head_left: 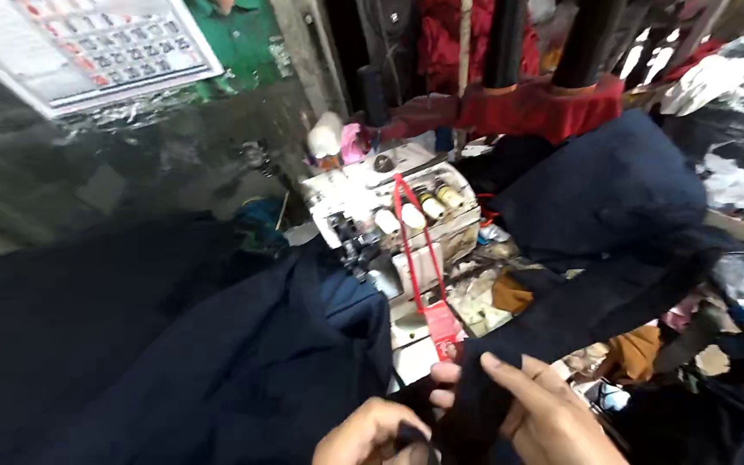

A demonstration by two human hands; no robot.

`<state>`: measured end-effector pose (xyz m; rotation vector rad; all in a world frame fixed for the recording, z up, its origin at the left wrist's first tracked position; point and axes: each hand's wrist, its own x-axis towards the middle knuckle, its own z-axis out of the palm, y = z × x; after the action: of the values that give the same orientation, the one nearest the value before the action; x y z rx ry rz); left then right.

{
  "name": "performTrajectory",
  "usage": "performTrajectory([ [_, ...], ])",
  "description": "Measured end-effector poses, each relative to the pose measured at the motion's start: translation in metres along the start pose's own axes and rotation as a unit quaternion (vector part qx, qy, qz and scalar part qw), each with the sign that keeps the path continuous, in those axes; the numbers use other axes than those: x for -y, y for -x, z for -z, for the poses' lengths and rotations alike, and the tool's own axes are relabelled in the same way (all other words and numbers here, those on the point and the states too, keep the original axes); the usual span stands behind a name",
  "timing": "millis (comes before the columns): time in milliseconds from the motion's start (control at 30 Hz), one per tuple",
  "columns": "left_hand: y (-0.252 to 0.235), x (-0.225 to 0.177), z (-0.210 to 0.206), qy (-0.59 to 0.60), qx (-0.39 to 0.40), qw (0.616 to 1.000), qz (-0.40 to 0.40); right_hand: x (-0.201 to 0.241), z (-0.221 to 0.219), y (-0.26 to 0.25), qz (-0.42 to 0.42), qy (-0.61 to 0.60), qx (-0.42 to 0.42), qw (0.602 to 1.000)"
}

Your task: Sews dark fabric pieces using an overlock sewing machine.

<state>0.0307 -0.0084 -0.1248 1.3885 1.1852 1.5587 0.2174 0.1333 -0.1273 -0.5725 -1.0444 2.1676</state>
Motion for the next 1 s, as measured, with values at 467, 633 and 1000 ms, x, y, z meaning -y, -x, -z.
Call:
performTrajectory([
  [467, -0.002, -0.008, -0.017, 0.010, -0.111, 0.992, -0.058, -0.035, -0.020, -0.004, 0.120, 0.222, 0.073, 0.965],
  [633, -0.024, 0.034, -0.041, -0.051, -0.246, 0.968, 0.008, -0.049, -0.018, -0.007, 0.140, 0.194, 0.026, 0.971],
  [1000, -0.038, 0.031, -0.047, -0.084, -0.255, 0.960, 0.084, -0.048, 0.003, -0.004, 0.116, 0.086, 0.094, 0.985],
])
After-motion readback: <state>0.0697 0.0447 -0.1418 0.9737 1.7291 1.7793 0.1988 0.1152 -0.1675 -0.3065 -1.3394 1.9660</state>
